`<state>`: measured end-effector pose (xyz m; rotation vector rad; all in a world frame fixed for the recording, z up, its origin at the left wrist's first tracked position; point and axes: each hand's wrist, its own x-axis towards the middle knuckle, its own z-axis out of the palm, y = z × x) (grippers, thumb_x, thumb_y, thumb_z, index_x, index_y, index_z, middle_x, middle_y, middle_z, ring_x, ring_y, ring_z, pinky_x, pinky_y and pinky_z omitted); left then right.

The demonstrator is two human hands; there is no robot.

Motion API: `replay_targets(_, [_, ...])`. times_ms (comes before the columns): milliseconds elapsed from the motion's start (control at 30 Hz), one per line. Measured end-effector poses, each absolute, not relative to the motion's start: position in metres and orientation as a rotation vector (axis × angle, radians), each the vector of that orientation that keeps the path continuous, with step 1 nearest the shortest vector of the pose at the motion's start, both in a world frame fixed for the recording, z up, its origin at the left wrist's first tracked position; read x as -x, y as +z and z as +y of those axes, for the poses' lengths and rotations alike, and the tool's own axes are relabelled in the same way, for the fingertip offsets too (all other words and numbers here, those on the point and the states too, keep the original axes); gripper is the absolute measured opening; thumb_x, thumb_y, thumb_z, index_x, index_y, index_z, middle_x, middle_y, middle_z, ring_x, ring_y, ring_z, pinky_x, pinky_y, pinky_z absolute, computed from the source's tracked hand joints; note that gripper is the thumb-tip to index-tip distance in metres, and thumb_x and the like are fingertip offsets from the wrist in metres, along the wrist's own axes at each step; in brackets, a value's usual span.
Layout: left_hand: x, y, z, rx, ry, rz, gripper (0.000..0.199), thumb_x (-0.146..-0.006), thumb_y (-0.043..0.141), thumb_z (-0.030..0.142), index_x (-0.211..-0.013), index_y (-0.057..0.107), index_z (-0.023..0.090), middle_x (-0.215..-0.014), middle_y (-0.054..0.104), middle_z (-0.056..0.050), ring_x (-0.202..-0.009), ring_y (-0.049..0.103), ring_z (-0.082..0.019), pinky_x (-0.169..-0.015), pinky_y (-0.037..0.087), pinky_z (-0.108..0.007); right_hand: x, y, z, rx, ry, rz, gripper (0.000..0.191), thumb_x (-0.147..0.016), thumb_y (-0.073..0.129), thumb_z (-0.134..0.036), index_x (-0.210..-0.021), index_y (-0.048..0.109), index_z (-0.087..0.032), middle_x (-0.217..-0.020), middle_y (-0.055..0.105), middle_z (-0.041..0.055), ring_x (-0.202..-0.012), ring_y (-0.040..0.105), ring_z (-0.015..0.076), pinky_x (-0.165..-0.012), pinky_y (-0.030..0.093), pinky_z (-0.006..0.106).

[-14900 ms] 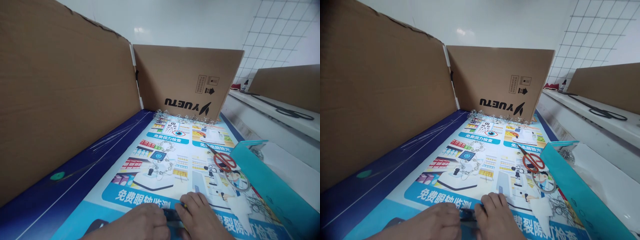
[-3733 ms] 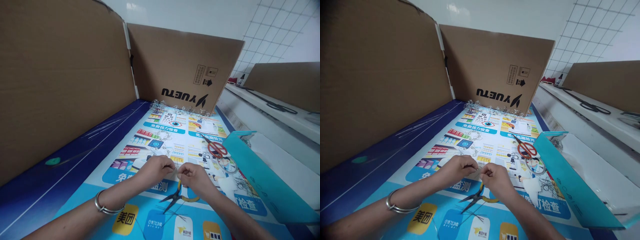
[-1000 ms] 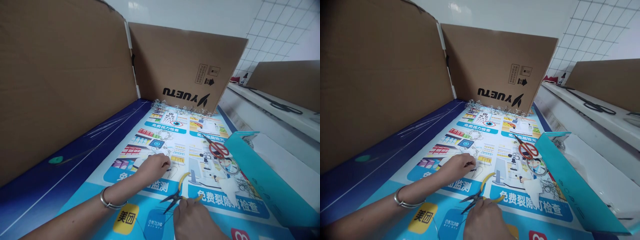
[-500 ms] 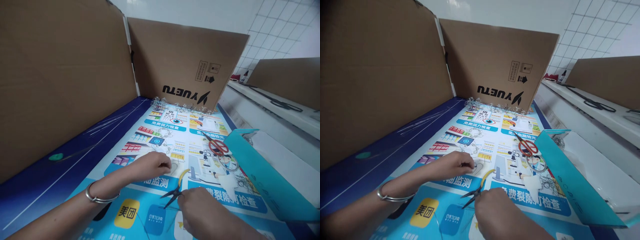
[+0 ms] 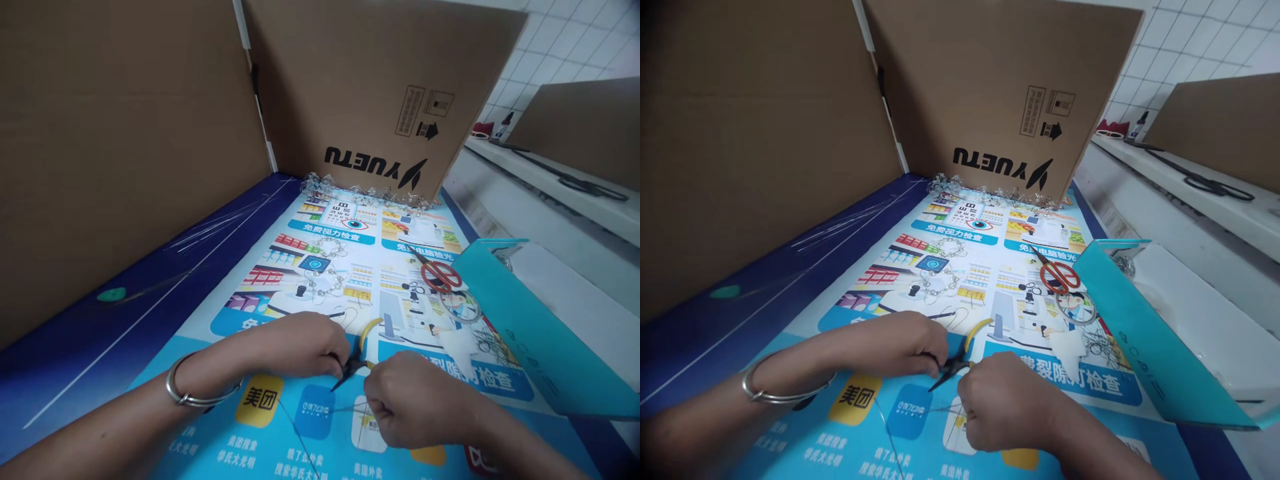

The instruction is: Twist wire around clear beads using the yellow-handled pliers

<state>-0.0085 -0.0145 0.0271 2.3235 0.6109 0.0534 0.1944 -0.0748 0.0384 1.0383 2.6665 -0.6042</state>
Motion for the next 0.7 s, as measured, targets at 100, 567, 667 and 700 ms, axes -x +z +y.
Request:
replay_targets(100, [0.008,0.024,-0.015,-2.272,0.081,0.586,0.013,-0.075,0.057,0.022,-0.071,0.068,0.027,-0.074,0.067,0.002,-0.065,0.058,-0.015,-0.058,0.036,-0.025,-0.196,0.037,-0.072,-1.066,-0.610,2.655,0.007,-0.059,0.049,-0.018,-0.055,0.043,-0.017,-0.055,0.049,-0.0029,-0.046,0.028,0.0077,-0.044,0.013,0.025])
replay_targets(567, [-0.003,0.024,-0.035,-2.754,0.145,0.447,0.018,-0.076,0.053,0.012,-0.060,0.056,0.020,-0.064,0.059,0.000,-0.057,0.053,-0.014,-0.046,0.028,-0.028,-0.198,0.036,-0.064,-1.113,-0.736,2.661,0.006,-0.062,0.050,-0.016,-0.059,0.045,-0.017,-0.057,0.048,-0.0051,-0.049,0.032,0.0063,-0.044,0.016,0.023])
replay_targets(667, [-0.004,0.023,-0.038,-2.836,0.213,0.544,0.014,-0.077,0.051,0.010,-0.068,0.056,0.019,-0.067,0.058,-0.001,-0.062,0.053,-0.016,-0.053,0.033,-0.029,-0.196,0.036,-0.064,-1.271,-0.610,2.664,0.008,-0.071,0.048,-0.018,-0.062,0.049,-0.017,-0.059,0.051,-0.0034,-0.050,0.035,0.0076,-0.045,0.015,0.024])
replay_targets(700, [-0.004,0.023,-0.039,-2.859,0.223,0.576,0.012,-0.077,0.051,0.010,-0.071,0.056,0.019,-0.068,0.058,-0.001,-0.064,0.053,-0.017,-0.056,0.035,-0.029,-0.195,0.035,-0.064,-1.317,-0.579,2.666,0.011,-0.073,0.047,-0.019,-0.063,0.050,-0.017,-0.059,0.051,-0.0030,-0.050,0.036,0.0079,-0.045,0.015,0.024])
